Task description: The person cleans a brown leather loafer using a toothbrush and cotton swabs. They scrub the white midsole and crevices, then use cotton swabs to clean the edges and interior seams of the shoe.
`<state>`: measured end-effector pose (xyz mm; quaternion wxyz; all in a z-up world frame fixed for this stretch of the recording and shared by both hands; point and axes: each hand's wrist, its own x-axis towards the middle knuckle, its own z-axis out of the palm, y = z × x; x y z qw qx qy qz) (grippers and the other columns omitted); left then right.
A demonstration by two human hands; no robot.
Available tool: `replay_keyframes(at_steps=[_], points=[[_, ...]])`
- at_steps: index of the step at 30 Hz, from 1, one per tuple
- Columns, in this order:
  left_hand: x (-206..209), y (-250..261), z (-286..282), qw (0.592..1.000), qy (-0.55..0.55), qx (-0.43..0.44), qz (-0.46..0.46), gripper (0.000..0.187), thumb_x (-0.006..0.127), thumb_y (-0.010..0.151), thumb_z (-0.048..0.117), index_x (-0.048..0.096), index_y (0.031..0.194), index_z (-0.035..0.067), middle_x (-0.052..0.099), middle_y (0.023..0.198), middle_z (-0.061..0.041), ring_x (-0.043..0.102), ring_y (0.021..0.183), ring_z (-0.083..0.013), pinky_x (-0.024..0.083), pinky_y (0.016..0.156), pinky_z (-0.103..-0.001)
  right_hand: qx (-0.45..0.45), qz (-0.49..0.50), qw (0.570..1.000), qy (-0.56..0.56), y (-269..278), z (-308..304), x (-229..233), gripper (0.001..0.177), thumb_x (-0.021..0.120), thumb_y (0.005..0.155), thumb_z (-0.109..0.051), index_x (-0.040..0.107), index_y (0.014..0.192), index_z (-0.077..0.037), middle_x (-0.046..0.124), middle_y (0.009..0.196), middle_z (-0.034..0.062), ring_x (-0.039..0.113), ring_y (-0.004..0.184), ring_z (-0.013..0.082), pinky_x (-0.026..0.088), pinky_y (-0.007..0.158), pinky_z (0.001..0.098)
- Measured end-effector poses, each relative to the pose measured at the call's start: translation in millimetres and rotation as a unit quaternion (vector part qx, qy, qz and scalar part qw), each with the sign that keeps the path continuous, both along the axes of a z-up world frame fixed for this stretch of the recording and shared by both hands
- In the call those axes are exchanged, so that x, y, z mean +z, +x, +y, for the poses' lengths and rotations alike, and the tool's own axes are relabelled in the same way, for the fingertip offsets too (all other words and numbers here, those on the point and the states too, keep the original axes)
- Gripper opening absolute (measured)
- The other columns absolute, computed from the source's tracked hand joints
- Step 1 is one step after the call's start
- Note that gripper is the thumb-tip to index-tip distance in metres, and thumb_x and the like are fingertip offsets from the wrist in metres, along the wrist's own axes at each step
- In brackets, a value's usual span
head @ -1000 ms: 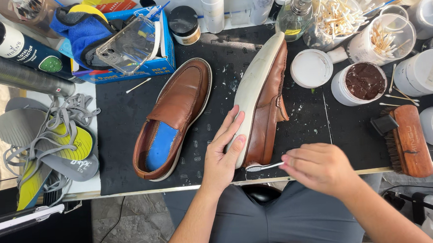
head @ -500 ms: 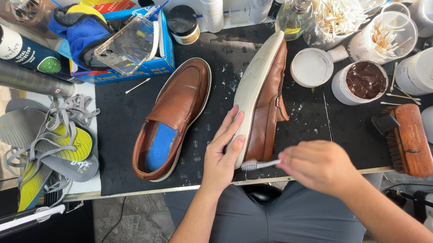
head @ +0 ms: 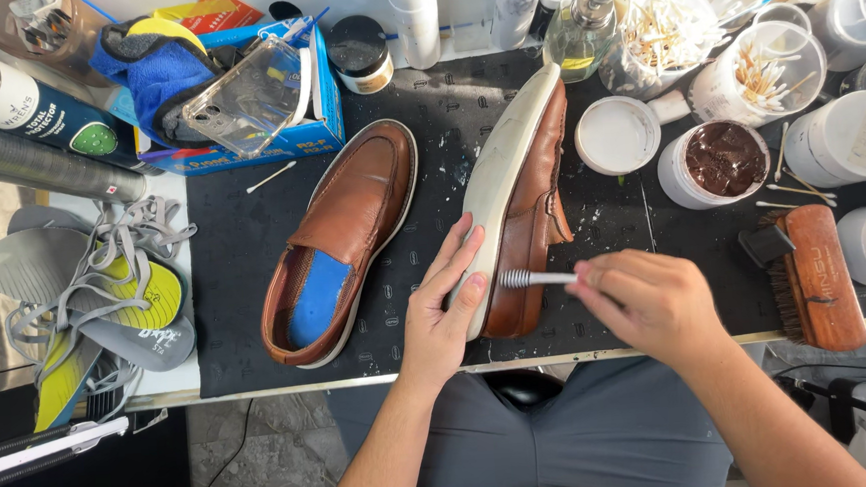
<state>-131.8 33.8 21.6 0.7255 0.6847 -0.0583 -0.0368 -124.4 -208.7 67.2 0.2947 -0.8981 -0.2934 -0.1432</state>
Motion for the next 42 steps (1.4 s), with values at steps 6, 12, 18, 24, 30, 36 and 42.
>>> replay_keyframes(at_steps=[6,12,18,24,30,36,42], points=[[3,-2,0,1.0,-0.015,-0.002,0.005,0.045,0.058,0.105,0.022,0.055,0.148,0.008,0.041,0.167,-0.014,0.038,0.156,-0.0284,0.032,0.125,-0.039,0.057,0.0,0.998,-0.009,-6,4,11,0.012,0.081,0.078,-0.011,0.071,0.078,-0.005,0.075,0.084,0.0067,0.069,0.065,0.0195,0.056,0.058,0.0324],[-1,0,-1,1.0,0.0,-0.002,-0.006,0.044,0.059,0.105,0.02,0.057,0.147,0.007,0.041,0.167,-0.014,0.037,0.157,-0.0288,0.029,0.126,-0.039,-0.085,-0.026,0.995,-0.055,15,-1,11,0.016,0.081,0.086,-0.01,0.069,0.079,-0.002,0.072,0.083,0.0079,0.068,0.069,0.0224,0.053,0.059,0.0331],[0,-1,-2,1.0,-0.009,0.002,0.001,0.044,0.06,0.104,0.019,0.058,0.146,0.007,0.042,0.166,-0.014,0.038,0.156,-0.029,0.03,0.126,-0.039,-0.004,-0.063,0.996,-0.055,-10,7,7,0.019,0.083,0.082,-0.006,0.067,0.073,-0.005,0.071,0.078,0.0067,0.066,0.062,0.0196,0.054,0.056,0.0327],[0,2,-1,1.0,-0.016,-0.003,0.001,0.044,0.059,0.104,0.019,0.057,0.147,0.006,0.041,0.167,-0.015,0.038,0.156,-0.0291,0.029,0.126,-0.039,0.023,-0.069,0.997,0.017,12,-5,-15,0.018,0.085,0.076,-0.004,0.066,0.078,-0.004,0.073,0.085,0.0086,0.07,0.07,0.0201,0.055,0.06,0.0304],[-1,-2,1,1.0,-0.014,-0.005,0.002,0.044,0.059,0.105,0.02,0.056,0.147,0.006,0.041,0.167,-0.015,0.037,0.157,-0.029,0.029,0.127,-0.04,0.073,-0.075,0.994,0.016,-3,-1,-16,0.018,0.085,0.076,-0.004,0.067,0.078,-0.004,0.073,0.084,0.0075,0.068,0.066,0.0193,0.054,0.057,0.0302],[0,-1,1,1.0,-0.01,-0.004,0.007,0.045,0.059,0.104,0.02,0.056,0.147,0.006,0.041,0.167,-0.015,0.037,0.157,-0.029,0.028,0.127,-0.039,0.057,-0.079,0.995,-0.028,3,-3,4,0.016,0.084,0.076,-0.006,0.068,0.077,-0.005,0.072,0.085,0.0059,0.064,0.062,0.0166,0.051,0.055,0.0302],[0,1,1,1.0,-0.001,-0.002,0.002,0.045,0.059,0.105,0.021,0.057,0.147,0.007,0.042,0.167,-0.014,0.039,0.156,-0.0289,0.03,0.127,-0.039,0.121,-0.095,0.986,-0.059,8,2,21,0.015,0.083,0.078,-0.011,0.068,0.076,-0.008,0.07,0.083,0.0014,0.064,0.063,0.0139,0.051,0.056,0.0296]])
